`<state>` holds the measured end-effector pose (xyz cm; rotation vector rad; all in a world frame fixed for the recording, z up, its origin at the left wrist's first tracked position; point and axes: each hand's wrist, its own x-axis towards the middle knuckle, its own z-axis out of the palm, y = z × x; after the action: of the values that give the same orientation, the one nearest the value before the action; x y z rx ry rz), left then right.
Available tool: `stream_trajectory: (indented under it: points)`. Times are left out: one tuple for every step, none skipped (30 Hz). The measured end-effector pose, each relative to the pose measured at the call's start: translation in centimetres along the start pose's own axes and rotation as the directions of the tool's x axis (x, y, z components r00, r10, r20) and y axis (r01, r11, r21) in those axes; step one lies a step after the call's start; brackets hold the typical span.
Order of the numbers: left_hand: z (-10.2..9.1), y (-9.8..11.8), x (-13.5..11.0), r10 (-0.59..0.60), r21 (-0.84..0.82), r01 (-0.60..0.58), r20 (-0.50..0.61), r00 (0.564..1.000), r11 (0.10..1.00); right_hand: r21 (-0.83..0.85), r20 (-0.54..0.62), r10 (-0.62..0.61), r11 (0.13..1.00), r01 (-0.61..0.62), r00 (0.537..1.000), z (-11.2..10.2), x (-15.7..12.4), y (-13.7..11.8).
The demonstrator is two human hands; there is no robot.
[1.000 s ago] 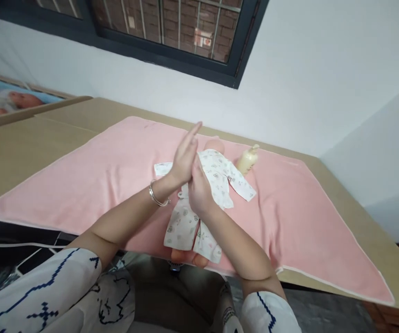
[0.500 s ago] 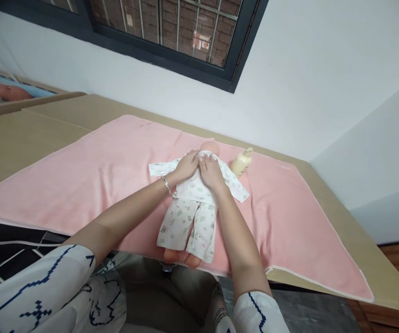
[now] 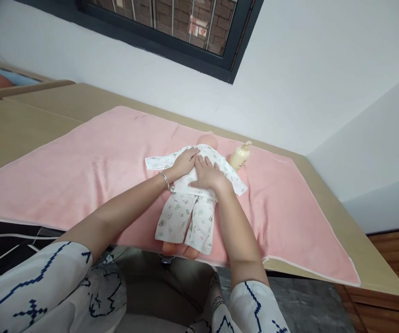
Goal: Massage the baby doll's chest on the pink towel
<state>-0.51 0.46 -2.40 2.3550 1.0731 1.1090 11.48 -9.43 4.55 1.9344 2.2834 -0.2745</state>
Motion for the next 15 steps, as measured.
stream_trajectory:
  points:
    - [0.0, -0.1, 0.0, 0.002, -0.005, -0.002, 0.0, 1.0, 1.0, -0.051, 0.064, -0.019, 0.998, 0.022, 0.998, -0.1, -0.6, -0.7]
    - [0.0, -0.2, 0.0, 0.001, -0.009, -0.001, 0.0, 1.0, 1.0, -0.102, 0.106, -0.003, 0.995, 0.014, 0.994, 0.0, -1.0, -1.3]
    - [0.0, -0.3, 0.0, -0.001, -0.015, 0.001, -0.001, 1.0, 1.0, -0.152, 0.125, 0.037, 0.988, -0.018, 0.991, 0.2, -1.3, -2.0]
    - [0.1, -0.5, 0.0, -0.003, -0.022, 0.003, -0.004, 1.0, 1.0, -0.2, 0.126, 0.084, 0.978, -0.058, 0.988, 0.5, -1.4, -2.6]
    - [0.1, -0.6, 0.1, -0.002, -0.031, 0.002, -0.005, 1.0, 1.0, -0.238, 0.111, 0.122, 0.967, -0.093, 0.986, 0.8, -1.4, -3.1]
    - [0.2, -0.8, 0.1, 0.001, -0.042, -0.001, -0.007, 1.0, 0.999, -0.262, 0.082, 0.144, 0.958, -0.118, 0.986, 1.1, -1.4, -3.5]
    - [0.2, -1.0, 0.1, 0.004, -0.053, -0.004, -0.008, 1.0, 0.999, -0.268, 0.043, 0.146, 0.955, -0.129, 0.988, 1.2, -1.3, -3.8]
    - [0.2, -1.1, 0.1, 0.007, -0.062, -0.008, -0.007, 1.0, 0.998, -0.257, 0.001, 0.132, 0.958, -0.127, 0.991, 1.3, -1.3, -3.9]
    - [0.2, -1.2, 0.1, 0.008, -0.068, -0.009, -0.006, 1.0, 0.998, -0.232, -0.039, 0.105, 0.966, -0.111, 0.994, 1.1, -1.3, -3.9]
    - [0.2, -1.3, 0.1, 0.008, -0.07, -0.008, -0.005, 1.0, 0.998, -0.196, -0.07, 0.067, 0.977, -0.08, 0.995, 0.9, -1.4, -3.7]
    - [0.2, -1.3, 0.1, 0.005, -0.068, -0.006, -0.006, 1.0, 0.998, -0.155, -0.09, 0.023, 0.987, -0.037, 0.996, 0.5, -1.5, -3.3]
    - [0.3, -1.3, 0.1, 0.003, -0.063, -0.004, -0.01, 1.0, 0.998, -0.117, -0.104, -0.023, 0.993, 0.011, 0.994, 0.0, -1.6, -2.9]
    - [0.3, -1.2, 0.1, 0.003, -0.057, -0.004, -0.013, 1.0, 0.998, -0.091, -0.115, -0.07, 0.994, 0.06, 0.991, -0.5, -1.7, -2.4]
    - [0.3, -1.1, 0.1, 0.003, -0.049, -0.004, -0.016, 1.0, 0.999, -0.076, -0.128, -0.113, 0.992, 0.104, 0.985, -1.0, -1.8, -1.9]
    - [0.3, -1.0, 0.1, 0.004, -0.042, -0.005, -0.019, 1.0, 0.999, -0.072, -0.14, -0.147, 0.988, 0.138, 0.979, -1.5, -1.9, -1.4]
